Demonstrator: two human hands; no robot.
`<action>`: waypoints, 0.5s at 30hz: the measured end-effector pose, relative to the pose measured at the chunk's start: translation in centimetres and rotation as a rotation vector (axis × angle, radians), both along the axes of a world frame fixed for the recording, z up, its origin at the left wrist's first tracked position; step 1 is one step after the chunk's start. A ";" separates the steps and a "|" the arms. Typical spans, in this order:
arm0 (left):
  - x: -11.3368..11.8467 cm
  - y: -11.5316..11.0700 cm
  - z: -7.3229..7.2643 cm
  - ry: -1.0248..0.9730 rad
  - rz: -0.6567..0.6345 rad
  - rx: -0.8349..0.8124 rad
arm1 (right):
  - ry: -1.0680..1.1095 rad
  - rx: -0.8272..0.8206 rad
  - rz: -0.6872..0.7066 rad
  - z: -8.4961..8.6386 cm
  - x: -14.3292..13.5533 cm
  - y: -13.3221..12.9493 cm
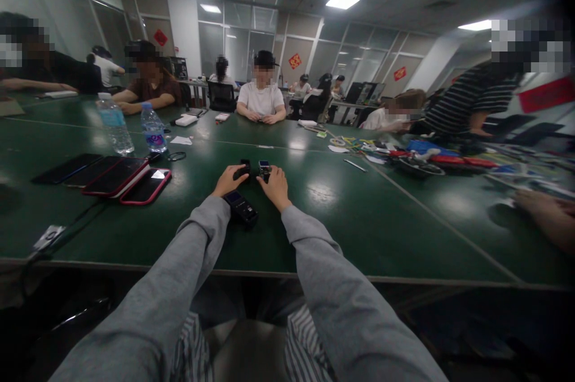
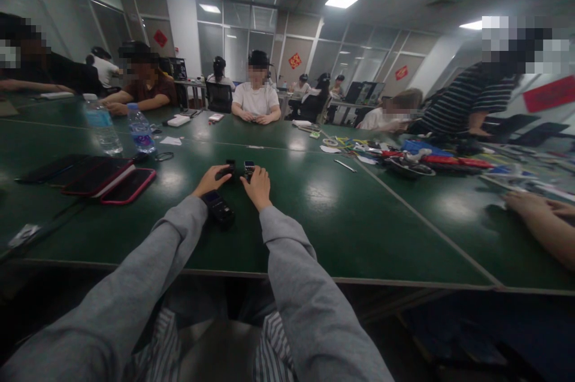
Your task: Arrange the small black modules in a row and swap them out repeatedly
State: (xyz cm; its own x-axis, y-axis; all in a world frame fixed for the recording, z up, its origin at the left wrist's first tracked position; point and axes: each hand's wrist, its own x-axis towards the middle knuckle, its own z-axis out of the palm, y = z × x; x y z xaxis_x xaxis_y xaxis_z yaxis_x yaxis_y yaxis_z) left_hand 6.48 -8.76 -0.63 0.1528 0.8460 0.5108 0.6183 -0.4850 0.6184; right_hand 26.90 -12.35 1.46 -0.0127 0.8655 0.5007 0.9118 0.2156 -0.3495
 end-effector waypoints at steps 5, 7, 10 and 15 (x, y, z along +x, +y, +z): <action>-0.6 -0.9 0.6 0.031 0.187 -0.015 | -0.033 -0.025 0.112 -0.5 0.1 0.4; -1.3 -1.3 0.5 0.143 0.308 0.008 | -0.042 -0.067 0.131 -0.6 0.1 0.6; -2.3 -1.6 -0.1 0.290 0.416 -0.080 | -0.014 -0.096 0.134 -0.5 0.0 0.5; -2.8 -1.4 -0.9 0.371 0.402 -0.197 | 0.102 -0.103 0.136 0.2 1.3 -0.2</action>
State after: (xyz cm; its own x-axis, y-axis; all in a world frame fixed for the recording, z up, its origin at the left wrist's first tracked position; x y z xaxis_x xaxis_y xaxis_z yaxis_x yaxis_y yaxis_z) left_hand 3.64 -10.12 -1.54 -0.0613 0.9483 0.3113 0.9225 -0.0653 0.3805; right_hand 28.20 -12.51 1.62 -0.0864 0.9061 0.4142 0.8354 0.2923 -0.4654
